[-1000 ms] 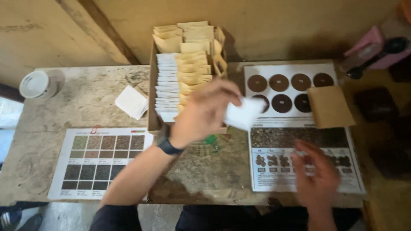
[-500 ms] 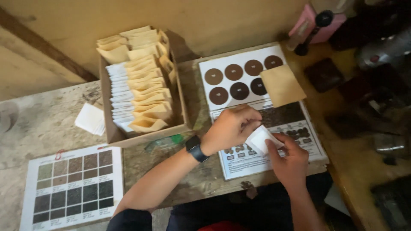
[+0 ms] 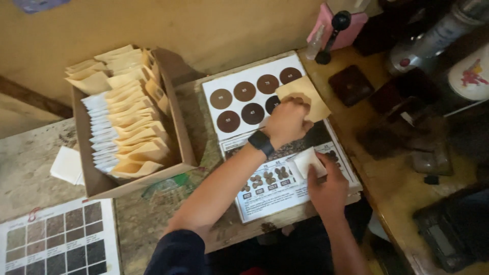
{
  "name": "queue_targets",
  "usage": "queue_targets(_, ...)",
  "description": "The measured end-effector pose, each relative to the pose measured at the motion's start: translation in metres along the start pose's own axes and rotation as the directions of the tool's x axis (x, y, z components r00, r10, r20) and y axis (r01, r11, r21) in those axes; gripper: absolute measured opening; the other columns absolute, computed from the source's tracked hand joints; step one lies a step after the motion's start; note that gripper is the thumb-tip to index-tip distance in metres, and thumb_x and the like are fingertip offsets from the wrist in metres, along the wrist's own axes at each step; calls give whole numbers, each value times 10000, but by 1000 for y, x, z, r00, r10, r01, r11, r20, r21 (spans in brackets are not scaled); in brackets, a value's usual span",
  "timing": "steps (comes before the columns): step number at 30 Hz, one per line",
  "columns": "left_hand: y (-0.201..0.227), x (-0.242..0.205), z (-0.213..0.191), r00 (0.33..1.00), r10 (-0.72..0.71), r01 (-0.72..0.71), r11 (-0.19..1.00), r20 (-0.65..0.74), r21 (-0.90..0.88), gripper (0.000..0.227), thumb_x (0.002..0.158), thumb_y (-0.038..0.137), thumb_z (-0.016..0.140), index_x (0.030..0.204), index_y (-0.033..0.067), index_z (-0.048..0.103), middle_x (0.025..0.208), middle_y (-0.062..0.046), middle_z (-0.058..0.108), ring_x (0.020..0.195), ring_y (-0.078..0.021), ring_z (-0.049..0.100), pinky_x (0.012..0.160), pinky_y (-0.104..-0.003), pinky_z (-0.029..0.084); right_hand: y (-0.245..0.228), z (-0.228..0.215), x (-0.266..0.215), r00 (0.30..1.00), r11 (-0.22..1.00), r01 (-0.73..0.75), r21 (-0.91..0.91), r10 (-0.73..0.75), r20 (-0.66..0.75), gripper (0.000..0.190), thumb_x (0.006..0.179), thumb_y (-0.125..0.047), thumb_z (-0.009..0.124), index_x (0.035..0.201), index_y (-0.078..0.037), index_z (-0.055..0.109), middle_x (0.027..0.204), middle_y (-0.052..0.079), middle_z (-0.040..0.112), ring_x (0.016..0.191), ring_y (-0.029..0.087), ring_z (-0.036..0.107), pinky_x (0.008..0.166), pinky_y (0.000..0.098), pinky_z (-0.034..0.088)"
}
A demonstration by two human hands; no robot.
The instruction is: The person organizes several small paper packets containing coffee beans, by hand, inside a cardboard box on a wooden desk. The person opens a small paper packet, inserts a white filter, and then places the packets into the cardboard box.
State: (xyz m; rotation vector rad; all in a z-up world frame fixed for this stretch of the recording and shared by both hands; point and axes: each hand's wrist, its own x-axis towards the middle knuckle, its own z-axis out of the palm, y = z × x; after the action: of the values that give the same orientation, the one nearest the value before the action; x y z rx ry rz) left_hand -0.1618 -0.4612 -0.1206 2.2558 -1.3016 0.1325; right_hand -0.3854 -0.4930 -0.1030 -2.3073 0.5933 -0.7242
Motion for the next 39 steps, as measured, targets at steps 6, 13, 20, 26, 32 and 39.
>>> queue_targets(6, -12, 17, 17, 981, -91, 121, 978, 170, -172, 212, 735, 292, 798, 815, 96, 810, 784, -163, 737, 814, -424, 736, 710, -495, 650, 34, 11, -3, 1000, 998, -3, 64, 3, 3, 287, 938, -71, 733, 1222, -38, 739, 1110, 292, 733, 636, 384, 708, 460, 385, 572)
queue_targets(13, -23, 22, 26, 967, -142, 189, 957, 212, -222, 198, 775, 306, 750, 851, 139, 825, 843, -151, 783, 868, -417, 751, 777, -467, 652, 33, 8, 0, 998, 995, 53, 84, -50, -37, 282, 926, -75, 752, 1206, -46, 743, 1071, 264, 747, 628, 381, 700, 421, 348, 547)
queue_targets(20, -27, 24, 38, 950, -238, 283, 929, 204, -237, 177, 726, 289, 777, 805, 135, 813, 786, -168, 763, 837, -445, 746, 740, -491, 642, 29, 6, 1, 997, 989, 63, 131, -56, -51, 255, 928, -85, 763, 1178, -37, 753, 1029, 257, 755, 584, 360, 703, 433, 346, 552)
queue_targets(26, -17, 27, 7, 937, -248, 322, 886, 247, -334, 196, 683, 313, 806, 733, 123, 799, 768, -175, 761, 845, -460, 746, 781, -498, 628, 26, 5, 2, 994, 983, 84, 166, -71, -83, 246, 934, -87, 761, 1173, -27, 754, 996, 265, 752, 600, 397, 693, 431, 342, 543)
queue_targets(32, -28, 26, 39, 973, -169, 196, 966, 160, -167, 154, 791, 222, 711, 869, 135, 812, 810, -171, 765, 817, -454, 751, 726, -483, 653, 30, 7, 0, 994, 989, 76, 124, -66, -81, 263, 933, -126, 767, 1183, -43, 761, 997, 254, 758, 650, 406, 706, 452, 378, 559)
queue_targets(39, 17, 15, -29, 978, -143, 152, 987, 152, -44, 184, 835, 183, 680, 958, 82, 771, 897, -237, 748, 872, -448, 754, 801, -455, 649, 25, 4, -1, 997, 990, 47, 136, -38, -68, 288, 932, -132, 769, 1207, -45, 756, 1016, 262, 753, 740, 438, 710, 518, 428, 572)
